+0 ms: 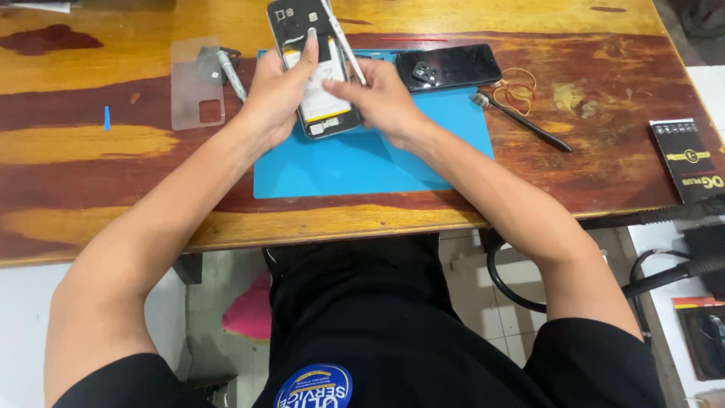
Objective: The person removes a rubber band from a smartphone, cleans the work surface with a brush, then uses a metal prying tool to separate the screen from the frame. They continue to pry along the edges and lift the screen to expose internal components.
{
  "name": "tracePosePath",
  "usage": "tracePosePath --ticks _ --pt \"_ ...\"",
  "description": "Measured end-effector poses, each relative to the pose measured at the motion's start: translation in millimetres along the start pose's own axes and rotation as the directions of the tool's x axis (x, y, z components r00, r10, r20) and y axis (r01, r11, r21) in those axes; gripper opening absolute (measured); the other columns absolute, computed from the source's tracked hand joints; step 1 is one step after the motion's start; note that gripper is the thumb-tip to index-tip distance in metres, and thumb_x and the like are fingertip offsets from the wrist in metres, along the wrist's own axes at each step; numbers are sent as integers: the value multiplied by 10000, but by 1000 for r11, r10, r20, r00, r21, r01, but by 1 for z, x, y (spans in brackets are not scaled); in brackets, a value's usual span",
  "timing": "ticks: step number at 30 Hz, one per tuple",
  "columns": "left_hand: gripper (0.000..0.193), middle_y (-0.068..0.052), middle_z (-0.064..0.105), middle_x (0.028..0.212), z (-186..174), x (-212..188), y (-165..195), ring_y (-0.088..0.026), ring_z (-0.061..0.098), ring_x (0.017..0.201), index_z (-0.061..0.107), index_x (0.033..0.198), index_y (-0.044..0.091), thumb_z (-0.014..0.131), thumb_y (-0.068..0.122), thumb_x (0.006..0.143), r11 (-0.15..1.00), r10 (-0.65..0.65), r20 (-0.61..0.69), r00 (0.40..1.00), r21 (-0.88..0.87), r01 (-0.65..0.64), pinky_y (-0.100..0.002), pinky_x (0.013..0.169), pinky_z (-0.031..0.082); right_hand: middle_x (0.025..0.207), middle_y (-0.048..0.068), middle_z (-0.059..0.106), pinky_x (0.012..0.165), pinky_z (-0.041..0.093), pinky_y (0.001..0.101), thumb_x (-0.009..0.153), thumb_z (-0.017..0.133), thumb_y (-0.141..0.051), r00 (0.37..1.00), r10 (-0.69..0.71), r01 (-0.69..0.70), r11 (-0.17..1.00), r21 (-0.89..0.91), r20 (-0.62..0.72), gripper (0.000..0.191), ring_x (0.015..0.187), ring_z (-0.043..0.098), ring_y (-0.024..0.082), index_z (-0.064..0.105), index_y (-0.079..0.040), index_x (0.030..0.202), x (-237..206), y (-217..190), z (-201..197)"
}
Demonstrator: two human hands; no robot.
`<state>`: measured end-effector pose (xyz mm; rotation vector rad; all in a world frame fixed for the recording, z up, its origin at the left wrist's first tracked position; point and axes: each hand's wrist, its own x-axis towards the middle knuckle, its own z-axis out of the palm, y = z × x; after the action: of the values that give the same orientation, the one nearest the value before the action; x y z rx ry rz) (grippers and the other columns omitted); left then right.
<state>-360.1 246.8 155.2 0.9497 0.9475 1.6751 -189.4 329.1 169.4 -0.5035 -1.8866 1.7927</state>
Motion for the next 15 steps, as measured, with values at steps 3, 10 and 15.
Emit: tracePosePath --ticks 3,10,15 --pt "392 -106 720 1145 4 -2 13 -195 724 1036 623 1229 19 645 338 1002 999 -26 46 999 -39 28 -376 918 611 843 2 721 456 386 224 1019 658 -275 994 85 -92 987 130 63 240 611 614 56 679 -55 1113 -1 2 -11" --pt "622 -238 589 1433 3 -14 17 -323 574 1373 523 1362 -56 454 296 855 941 0 346 938 -318 118 -473 1205 465 717 -74 583 459 277 233 1051 644 -341 995 41 -44 998 33 87 261 529 407 22 694 -85 1037 -3 16 10" --pt "497 -206 608 1313 -1 -5 0 -315 609 1181 546 1188 -18 472 264 785 876 -89 218 972 -447 181 -494 1067 511 640 -97 443 491 246 252 969 793 -332 975 -206 146 878 -456 -85 271 573 343 13 724 -74 923 -11 13 15"
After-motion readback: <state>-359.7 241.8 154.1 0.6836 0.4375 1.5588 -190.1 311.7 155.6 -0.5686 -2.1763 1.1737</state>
